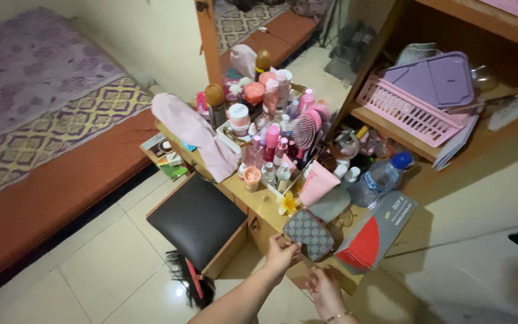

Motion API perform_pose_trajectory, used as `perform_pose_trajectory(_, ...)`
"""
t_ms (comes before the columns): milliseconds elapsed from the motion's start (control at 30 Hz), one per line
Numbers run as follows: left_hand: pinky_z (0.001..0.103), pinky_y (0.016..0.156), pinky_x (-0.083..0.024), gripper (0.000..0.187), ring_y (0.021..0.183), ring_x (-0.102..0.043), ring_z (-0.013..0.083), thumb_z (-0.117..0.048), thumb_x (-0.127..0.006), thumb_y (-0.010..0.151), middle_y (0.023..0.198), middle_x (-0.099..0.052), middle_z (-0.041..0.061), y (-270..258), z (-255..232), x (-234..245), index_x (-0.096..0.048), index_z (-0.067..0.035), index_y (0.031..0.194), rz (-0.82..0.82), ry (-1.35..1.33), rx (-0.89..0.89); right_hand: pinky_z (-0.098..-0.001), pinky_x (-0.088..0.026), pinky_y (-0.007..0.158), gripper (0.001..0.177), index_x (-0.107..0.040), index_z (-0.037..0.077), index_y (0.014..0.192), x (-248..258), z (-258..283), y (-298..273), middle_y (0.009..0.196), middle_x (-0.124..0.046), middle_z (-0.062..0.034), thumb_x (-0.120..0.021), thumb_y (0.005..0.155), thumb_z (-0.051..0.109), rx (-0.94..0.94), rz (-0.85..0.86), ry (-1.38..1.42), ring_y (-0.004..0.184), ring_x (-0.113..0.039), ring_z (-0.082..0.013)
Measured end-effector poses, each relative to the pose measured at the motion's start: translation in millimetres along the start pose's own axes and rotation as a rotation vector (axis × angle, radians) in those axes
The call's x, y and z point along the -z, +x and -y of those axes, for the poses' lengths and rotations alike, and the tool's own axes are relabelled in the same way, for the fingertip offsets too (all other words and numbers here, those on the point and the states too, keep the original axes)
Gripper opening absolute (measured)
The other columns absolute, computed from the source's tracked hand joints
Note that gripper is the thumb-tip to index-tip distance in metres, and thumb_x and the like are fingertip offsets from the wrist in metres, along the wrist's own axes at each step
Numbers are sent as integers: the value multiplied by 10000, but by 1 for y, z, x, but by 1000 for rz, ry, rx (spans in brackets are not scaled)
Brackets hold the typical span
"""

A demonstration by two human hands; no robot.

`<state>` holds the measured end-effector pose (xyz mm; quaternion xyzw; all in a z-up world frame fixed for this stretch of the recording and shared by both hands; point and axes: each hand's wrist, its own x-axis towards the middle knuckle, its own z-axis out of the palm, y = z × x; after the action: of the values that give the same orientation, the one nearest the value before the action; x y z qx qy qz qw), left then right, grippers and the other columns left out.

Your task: The person tidies a cluttered bedroom. They fold and arrange clothes and a bag on a floor mat, carry a red and gray box to the vanity, pick up a small item from the floor, and sweep scattered paper debris across the tiled floor with a feather duster.

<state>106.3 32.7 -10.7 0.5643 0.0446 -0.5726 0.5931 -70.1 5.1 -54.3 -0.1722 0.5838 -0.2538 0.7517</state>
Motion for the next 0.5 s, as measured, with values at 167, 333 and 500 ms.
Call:
perform_pose_trajectory(167,377,852,-571,738,1109,-617,181,-234,-738,910,1309,-571,54,-8,11,10,-289,-195,1493,-13,68,2,-377,-519,838,309,-575,127,1206,15,-7,-8,1124,-642,-43,-582,996,354,-470,444,-211,1004,-625,-228)
perform_pose_trajectory(333,376,838,-553,612,1115,-624,188,-306,-689,919,1333,-588,53,-15,32,30,-406,-161,1442,-130,165,-123,-366,-513,837,217,-597,193,1166,26,-7,-18,1075,-682,2,-580,971,287,-469,465,-450,970,-637,-200)
perform_pose_trajectory(500,322,837,-546,482,1104,-630,194,-278,-685,936,1266,-658,96,-27,53,69,-516,-112,1356,-311,238,-350,-370,-542,771,203,-604,162,1162,18,6,-13,972,-672,-42,-587,963,194,-261,508,-615,933,-646,-216)
